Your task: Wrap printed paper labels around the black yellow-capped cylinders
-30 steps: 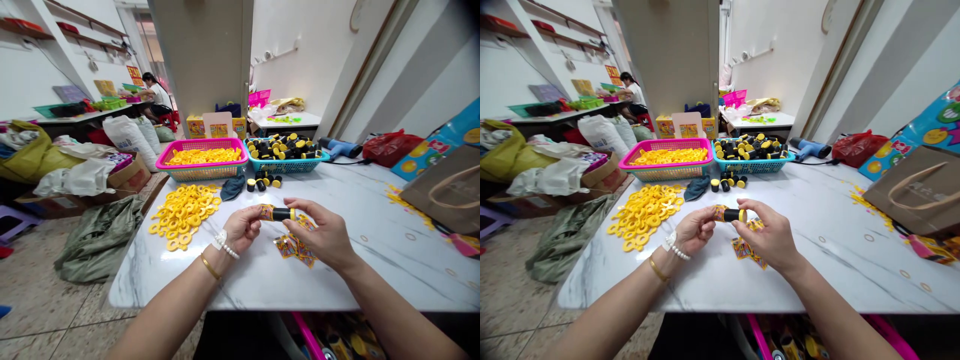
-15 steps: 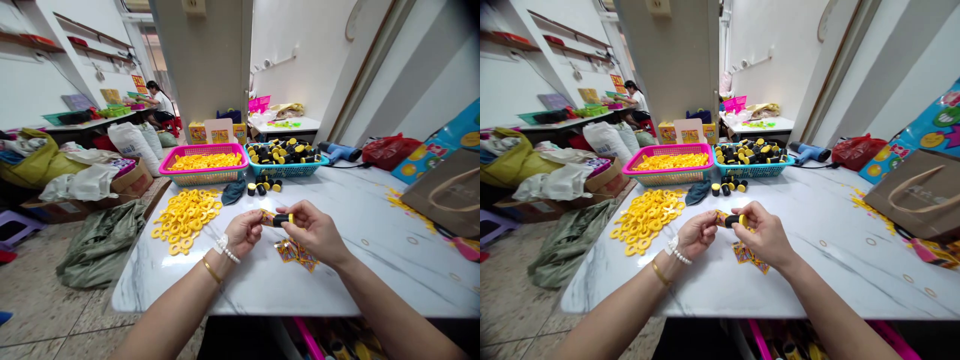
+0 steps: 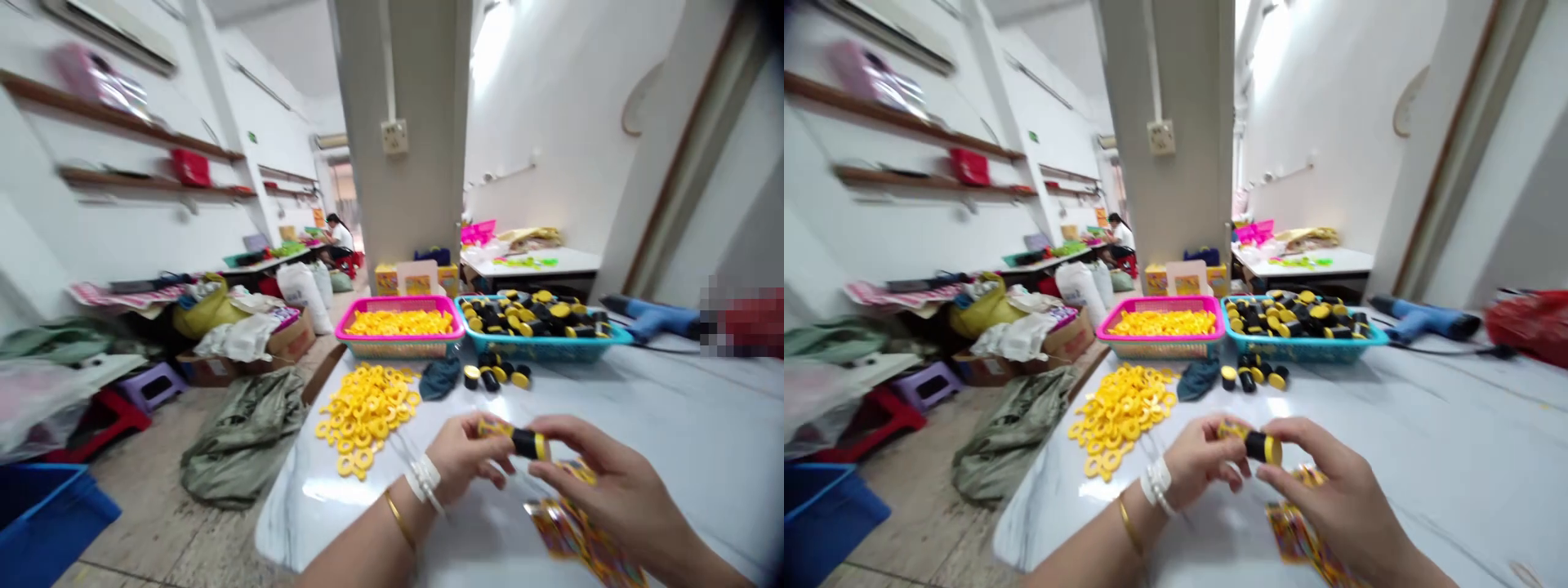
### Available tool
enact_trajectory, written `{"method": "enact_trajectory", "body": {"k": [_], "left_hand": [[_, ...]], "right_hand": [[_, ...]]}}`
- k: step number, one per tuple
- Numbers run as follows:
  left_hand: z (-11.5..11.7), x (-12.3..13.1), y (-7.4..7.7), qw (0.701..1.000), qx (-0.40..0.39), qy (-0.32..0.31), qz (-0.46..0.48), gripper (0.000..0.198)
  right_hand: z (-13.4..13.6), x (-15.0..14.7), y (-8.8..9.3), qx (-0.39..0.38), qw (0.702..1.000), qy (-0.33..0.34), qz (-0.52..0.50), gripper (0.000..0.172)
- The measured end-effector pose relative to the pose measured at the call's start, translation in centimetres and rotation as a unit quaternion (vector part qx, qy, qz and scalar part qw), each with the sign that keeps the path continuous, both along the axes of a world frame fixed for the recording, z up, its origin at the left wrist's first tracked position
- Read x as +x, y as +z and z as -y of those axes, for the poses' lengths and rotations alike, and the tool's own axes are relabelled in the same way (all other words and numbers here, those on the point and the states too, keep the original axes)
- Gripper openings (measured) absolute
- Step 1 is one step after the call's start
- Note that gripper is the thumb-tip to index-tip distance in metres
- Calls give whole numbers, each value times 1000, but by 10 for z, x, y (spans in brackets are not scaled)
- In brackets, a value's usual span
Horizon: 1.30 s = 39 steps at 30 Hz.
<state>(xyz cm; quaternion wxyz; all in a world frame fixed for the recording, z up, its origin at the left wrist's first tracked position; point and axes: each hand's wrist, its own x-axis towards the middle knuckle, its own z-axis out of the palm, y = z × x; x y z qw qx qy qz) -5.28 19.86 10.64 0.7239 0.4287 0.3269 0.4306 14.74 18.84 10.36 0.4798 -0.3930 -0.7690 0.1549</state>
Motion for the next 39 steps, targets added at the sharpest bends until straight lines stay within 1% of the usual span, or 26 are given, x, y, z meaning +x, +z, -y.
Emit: {"method": "enact_trajectory", "body": {"k": [1,3,5,6,8,11,13,14,15,17,20,21,23,26,29,31,33,34,36,38,39], "left_hand": [[-1,-1,-2,1000,9,-2,2,56],[-5,-1,-9,999,17,27,10,53],[-7,0,-16,999,13,46,14,56],[-8,0,-20,999,6,43,11,58],[-9,1,-27,1000,-5,27,-5,62],[-11,-1,-33,999,-17,-12,-30,67],[-14,-3,-34,999,-33,-31,-21,72],[-15,-5,-34,998,-42,-35,-16,72],[-16,-6,-33,998,-49,-32,-14,71],[-17,-6,-32,998,-52,-10,-26,65],[-15,-3,-29,998,-33,30,-39,57],[-14,-1,-28,998,-24,32,-38,56],[-13,1,-26,999,-7,18,-48,55],[-11,2,-24,997,11,0,-73,52],[-10,0,-19,997,-8,-34,-64,54],[-10,-3,-15,996,-38,-65,-49,58],[-12,-6,-15,994,-51,-79,-54,57],[-13,-6,-16,994,-42,-76,-64,56],[-14,-5,-18,994,15,-60,-91,53],[-13,-3,-19,988,97,-32,-120,50],[-12,-1,-19,982,136,-16,-134,49]], "right_hand": [[-6,-1,1,29,999,13,28,29],[-18,-4,3,83,994,37,66,28],[-25,-6,0,118,988,56,87,29],[-28,-6,-3,128,985,63,94,30],[-30,-4,-16,135,983,68,101,36],[-30,1,-41,133,984,69,92,42],[-30,3,-51,129,987,53,76,40],[-30,3,-53,126,989,39,67,37],[-29,3,-52,125,990,25,59,34],[-25,2,-45,115,992,14,55,30],[-15,-2,-27,87,995,30,44,25],[-13,-3,-22,75,996,30,33,24],[-9,-6,-18,59,998,26,18,22],[-7,-9,-17,23,999,37,18,17],[-7,-7,-18,-16,997,69,-2,16],[-9,-5,-18,-7,996,84,-6,15],[-11,-3,-19,18,996,87,3,14],[-12,-2,-20,22,996,87,4,14],[-11,-3,-24,-3,997,76,-24,14],[-9,-6,-28,-77,991,63,-91,16],[-8,-8,-30,-125,982,57,-131,18]]}}
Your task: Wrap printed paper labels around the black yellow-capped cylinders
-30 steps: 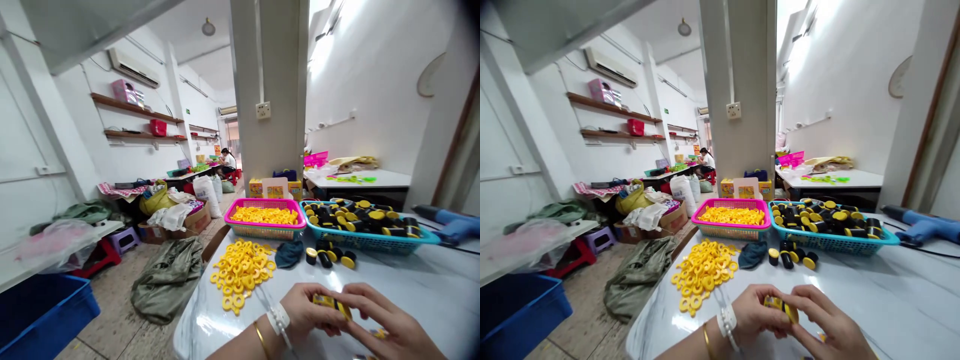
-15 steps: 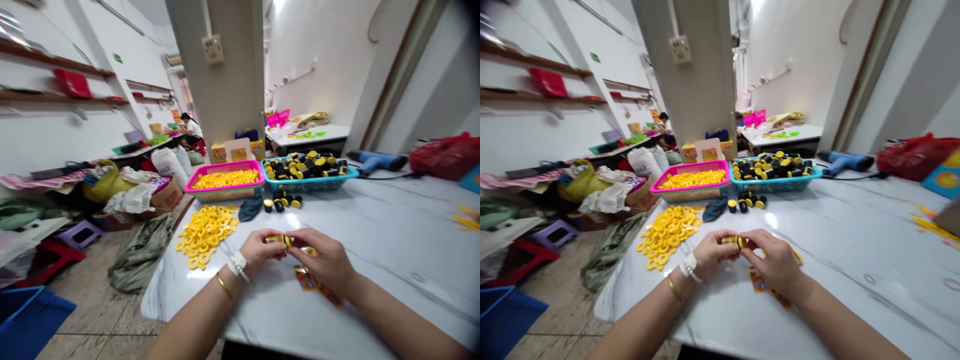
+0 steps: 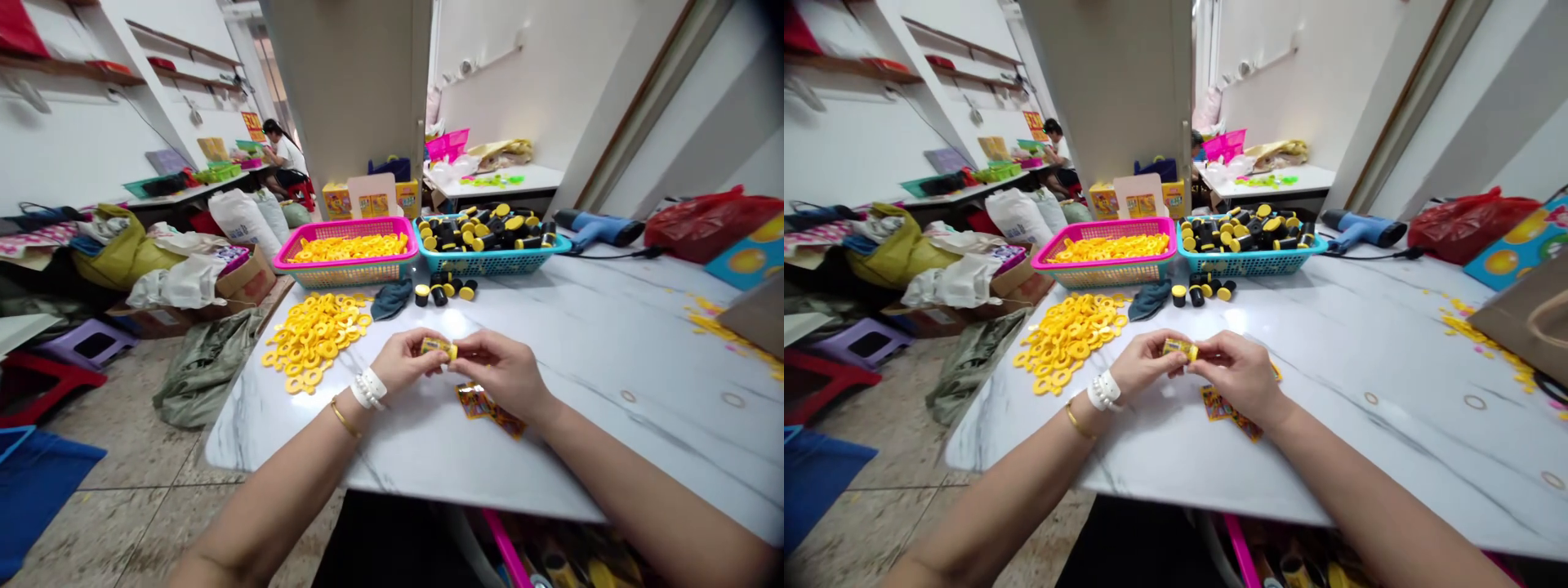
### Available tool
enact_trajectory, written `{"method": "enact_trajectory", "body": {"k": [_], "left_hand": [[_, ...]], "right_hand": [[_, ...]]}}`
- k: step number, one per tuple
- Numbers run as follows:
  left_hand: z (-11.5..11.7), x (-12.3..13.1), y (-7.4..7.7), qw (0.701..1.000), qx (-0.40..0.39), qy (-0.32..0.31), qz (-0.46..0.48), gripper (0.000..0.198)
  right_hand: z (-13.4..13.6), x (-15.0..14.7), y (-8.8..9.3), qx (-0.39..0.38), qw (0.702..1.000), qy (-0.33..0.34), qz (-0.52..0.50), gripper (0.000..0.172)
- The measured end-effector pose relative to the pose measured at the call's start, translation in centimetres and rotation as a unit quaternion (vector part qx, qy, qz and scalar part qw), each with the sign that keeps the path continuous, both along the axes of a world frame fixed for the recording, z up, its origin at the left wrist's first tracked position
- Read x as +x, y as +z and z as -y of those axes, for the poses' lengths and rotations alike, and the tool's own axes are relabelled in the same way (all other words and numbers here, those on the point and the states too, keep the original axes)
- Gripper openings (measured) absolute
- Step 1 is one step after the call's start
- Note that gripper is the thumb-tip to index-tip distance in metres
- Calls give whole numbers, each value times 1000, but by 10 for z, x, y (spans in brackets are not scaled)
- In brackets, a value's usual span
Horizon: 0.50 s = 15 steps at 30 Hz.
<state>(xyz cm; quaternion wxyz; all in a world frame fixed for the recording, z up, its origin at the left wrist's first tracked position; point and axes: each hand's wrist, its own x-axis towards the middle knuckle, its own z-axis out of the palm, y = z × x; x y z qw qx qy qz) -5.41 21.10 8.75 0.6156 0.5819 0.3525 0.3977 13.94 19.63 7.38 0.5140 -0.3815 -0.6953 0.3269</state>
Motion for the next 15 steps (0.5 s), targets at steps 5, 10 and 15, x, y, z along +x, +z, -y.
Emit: {"method": "enact_trajectory", "body": {"k": [5,10,15], "left_hand": [[3,4,4,995,94,9,-23,44],[-3,4,-3,1000,13,12,0,60],[-6,1,-7,998,-60,-5,17,52]], "right_hand": [[3,-7,3,-153,983,7,-99,28],[-4,2,6,-108,992,9,-68,30],[-9,10,0,-50,994,94,-35,44]]}}
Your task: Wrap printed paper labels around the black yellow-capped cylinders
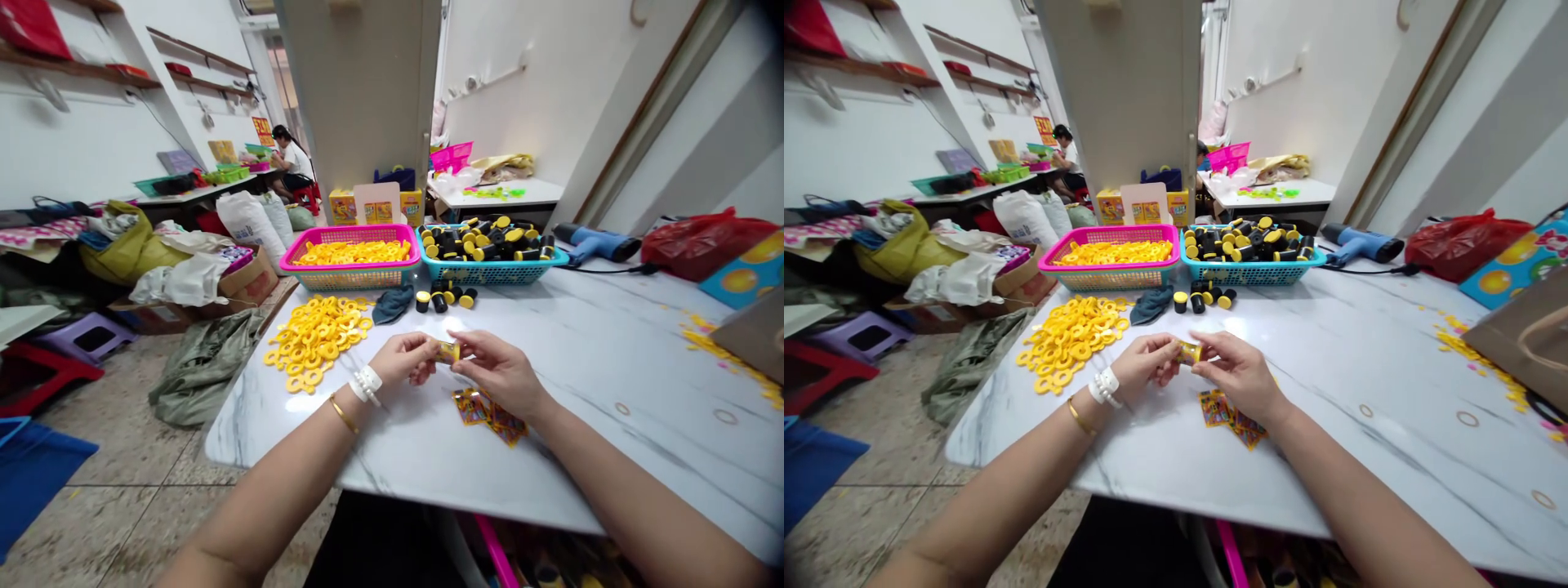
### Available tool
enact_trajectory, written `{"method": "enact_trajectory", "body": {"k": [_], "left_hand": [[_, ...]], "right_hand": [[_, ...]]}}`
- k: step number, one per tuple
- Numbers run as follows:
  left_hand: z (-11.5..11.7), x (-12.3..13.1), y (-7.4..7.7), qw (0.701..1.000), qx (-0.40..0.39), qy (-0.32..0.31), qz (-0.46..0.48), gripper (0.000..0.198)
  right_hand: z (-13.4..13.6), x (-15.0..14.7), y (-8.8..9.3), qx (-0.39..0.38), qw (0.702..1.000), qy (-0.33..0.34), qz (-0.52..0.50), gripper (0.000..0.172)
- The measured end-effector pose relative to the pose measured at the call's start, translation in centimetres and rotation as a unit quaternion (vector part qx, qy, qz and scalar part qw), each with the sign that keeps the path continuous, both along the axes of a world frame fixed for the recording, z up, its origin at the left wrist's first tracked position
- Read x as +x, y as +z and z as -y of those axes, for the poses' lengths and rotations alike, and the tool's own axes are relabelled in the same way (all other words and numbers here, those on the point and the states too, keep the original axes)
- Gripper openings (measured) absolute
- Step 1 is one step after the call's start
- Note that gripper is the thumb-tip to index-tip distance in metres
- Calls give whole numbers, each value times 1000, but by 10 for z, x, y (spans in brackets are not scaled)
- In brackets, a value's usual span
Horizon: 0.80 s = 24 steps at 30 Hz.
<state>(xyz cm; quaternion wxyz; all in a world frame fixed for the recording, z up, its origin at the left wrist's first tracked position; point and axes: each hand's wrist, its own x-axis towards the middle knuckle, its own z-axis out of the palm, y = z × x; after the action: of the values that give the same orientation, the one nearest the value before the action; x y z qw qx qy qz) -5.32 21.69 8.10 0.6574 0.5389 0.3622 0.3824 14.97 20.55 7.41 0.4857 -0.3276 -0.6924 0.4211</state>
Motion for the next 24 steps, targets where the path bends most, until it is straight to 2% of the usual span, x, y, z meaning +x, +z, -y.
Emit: {"method": "enact_trajectory", "body": {"k": [3,6,9,14,19,24], "left_hand": [[3,1,2,998,-54,-8,19,52],[7,2,5,992,-94,-50,73,49],[10,4,6,987,-110,-67,92,48],[12,6,3,985,-129,-65,94,52],[12,6,-1,983,-144,-72,86,57],[11,8,-2,981,-173,-52,77,56]], "right_hand": [[4,-2,-1,-8,998,54,-28,24],[9,-6,0,-34,994,47,-95,15],[10,-8,2,-38,991,38,-122,15],[8,-7,2,41,999,10,-29,21],[9,-11,-2,23,995,18,-91,13],[8,-8,-2,86,996,-13,10,17]]}}
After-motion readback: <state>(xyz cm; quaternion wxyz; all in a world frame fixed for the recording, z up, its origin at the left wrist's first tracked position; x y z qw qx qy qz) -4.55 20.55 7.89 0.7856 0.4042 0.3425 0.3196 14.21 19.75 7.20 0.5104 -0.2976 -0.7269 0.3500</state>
